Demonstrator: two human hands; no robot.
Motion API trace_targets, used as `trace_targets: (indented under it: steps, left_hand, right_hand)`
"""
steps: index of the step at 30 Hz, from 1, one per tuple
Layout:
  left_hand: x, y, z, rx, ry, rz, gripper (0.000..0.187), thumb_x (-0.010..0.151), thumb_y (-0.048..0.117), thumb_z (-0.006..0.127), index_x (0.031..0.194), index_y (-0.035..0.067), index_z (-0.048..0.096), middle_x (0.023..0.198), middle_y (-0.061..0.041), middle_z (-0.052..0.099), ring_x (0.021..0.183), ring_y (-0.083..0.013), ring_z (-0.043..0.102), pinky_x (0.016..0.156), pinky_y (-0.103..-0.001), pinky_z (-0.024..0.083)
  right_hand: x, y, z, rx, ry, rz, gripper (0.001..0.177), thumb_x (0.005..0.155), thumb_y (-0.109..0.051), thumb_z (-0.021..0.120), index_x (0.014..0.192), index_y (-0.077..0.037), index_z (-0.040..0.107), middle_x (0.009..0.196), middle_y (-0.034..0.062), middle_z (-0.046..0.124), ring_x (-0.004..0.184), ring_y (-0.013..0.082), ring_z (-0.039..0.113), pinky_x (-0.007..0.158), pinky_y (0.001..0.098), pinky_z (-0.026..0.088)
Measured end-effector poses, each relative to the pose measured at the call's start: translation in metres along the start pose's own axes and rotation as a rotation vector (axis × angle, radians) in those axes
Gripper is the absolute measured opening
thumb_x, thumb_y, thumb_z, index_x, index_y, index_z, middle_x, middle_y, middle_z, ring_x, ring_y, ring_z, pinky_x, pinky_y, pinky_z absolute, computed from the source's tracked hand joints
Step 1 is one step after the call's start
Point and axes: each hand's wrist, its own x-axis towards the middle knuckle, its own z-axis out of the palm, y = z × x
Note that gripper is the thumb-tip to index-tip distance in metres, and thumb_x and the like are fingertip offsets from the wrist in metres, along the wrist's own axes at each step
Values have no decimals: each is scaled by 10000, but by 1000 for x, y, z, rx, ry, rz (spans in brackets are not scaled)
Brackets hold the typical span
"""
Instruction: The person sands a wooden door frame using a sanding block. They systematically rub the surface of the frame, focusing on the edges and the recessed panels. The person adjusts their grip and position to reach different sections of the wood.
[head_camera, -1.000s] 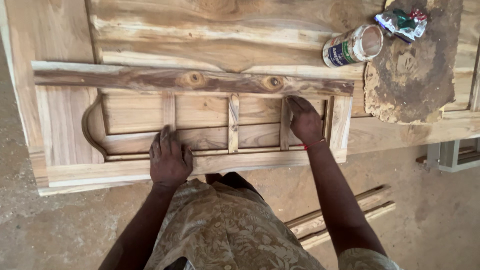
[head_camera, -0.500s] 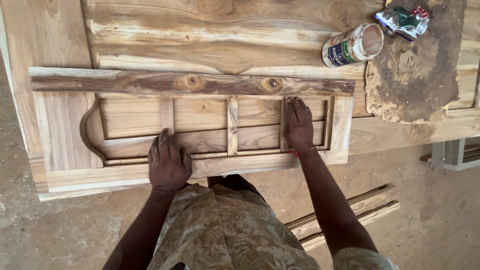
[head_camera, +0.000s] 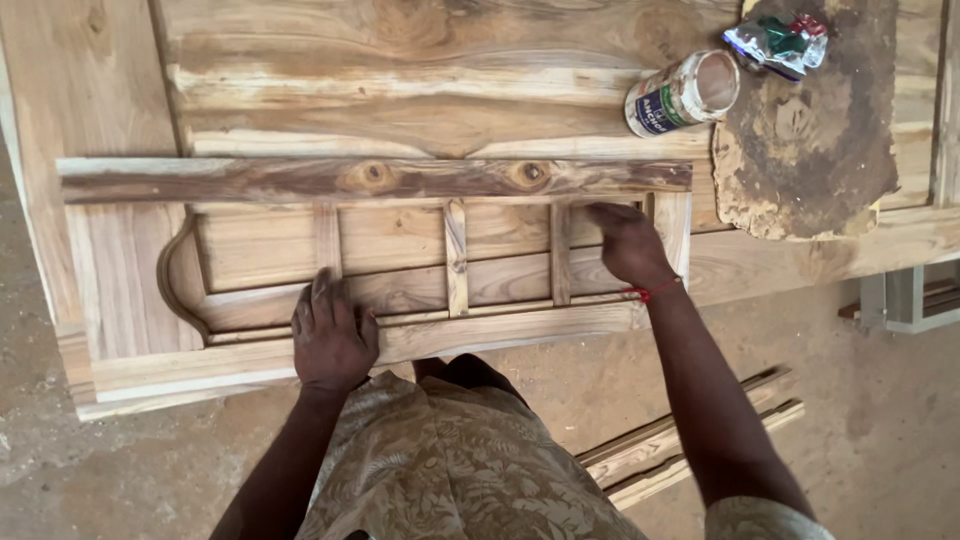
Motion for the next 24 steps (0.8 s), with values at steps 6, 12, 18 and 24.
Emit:
trace_targets:
  steps: [6, 12, 18, 24]
  left_hand:
    - [-1, -2, 3, 15, -29, -15, 579, 953, 321, 596, 1384, -61, 540, 1524, -268, 458, 1367, -480, 475, 1083, -601, 430]
    - [0, -2, 2, 15, -56, -28, 605, 956, 328, 597, 1413, -61, 525, 1520, -274, 450, 1368, -478, 463, 1086, -606, 422]
    - [1, -1, 0, -17, -52, -36, 619, 937, 324, 592, 1413, -63, 516, 1535, -264, 449, 1371, -475, 461, 1097, -600, 416]
    - [-3, -3, 6, 39, -49, -33, 599, 940, 328, 601, 1403, -45, 524, 1528, -264, 451, 1369, -479, 459, 1113, -596, 410]
  right_hand:
    - [-9, -12, 22, -95, 240, 189, 419, 876, 82, 568, 1256, -11, 717, 1226, 213, 716, 1101, 383, 692, 931, 438, 578]
    - [9, -30, 58, -204, 281, 187, 442, 814, 69, 577, 1233, 22, 709, 1208, 226, 717, 1096, 385, 690, 987, 459, 559]
    - [12, -72, 63, -111, 157, 64, 458, 758, 78, 597, 1184, -19, 735, 1177, 170, 739, 1119, 367, 683, 999, 479, 518]
    - [-19, -33, 53, 123, 314, 178, 414, 935, 78, 553, 1268, -83, 738, 1300, 111, 719, 1198, 283, 700, 1005, 375, 575]
